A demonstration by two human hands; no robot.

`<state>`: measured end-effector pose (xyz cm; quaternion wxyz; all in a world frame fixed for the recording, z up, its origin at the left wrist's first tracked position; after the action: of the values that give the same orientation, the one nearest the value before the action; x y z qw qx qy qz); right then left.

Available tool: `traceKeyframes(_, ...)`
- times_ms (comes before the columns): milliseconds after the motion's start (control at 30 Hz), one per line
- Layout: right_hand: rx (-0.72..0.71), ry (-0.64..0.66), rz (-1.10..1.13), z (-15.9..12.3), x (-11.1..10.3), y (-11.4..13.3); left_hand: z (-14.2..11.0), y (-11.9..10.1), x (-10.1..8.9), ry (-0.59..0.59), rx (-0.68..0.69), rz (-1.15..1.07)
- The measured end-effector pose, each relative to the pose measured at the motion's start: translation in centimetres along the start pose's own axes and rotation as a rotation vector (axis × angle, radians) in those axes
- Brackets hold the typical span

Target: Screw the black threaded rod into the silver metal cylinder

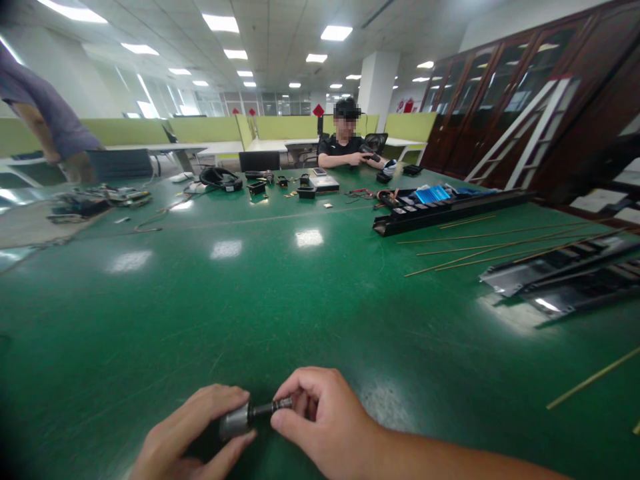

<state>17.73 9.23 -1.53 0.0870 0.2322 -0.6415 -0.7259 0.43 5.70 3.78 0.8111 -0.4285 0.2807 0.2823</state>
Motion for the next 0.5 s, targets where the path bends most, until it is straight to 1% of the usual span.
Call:
traceKeyframes(100, 0.002, -0.002, 0.009, -0.01, -0.01, 0.03, -0.03, 0.10, 0.08, -0.007, 0.018, 0.014)
traceKeyframes(367, 0.004, -0.009, 0.035, 0.04, 0.03, -0.22, -0.10, 0.20, -0.23, 0.015, -0.011, 0.050)
traceKeyframes(500, -0.003, -0.006, 0.034, 0.07, 0.01, -0.24, -0.06, 0.16, -0.38, -0.008, 0.008, 0.045)
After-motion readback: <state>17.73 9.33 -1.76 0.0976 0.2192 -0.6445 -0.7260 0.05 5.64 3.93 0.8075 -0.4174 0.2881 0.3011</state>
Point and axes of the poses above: each hand's wrist, its own z-axis towards the middle knuckle, its own x-axis out of the palm, y = z × x, the point moved 7 cm from there along z, towards the middle knuckle, and after that the axes turned 12 degrees about -x, right-handed, at the moved point
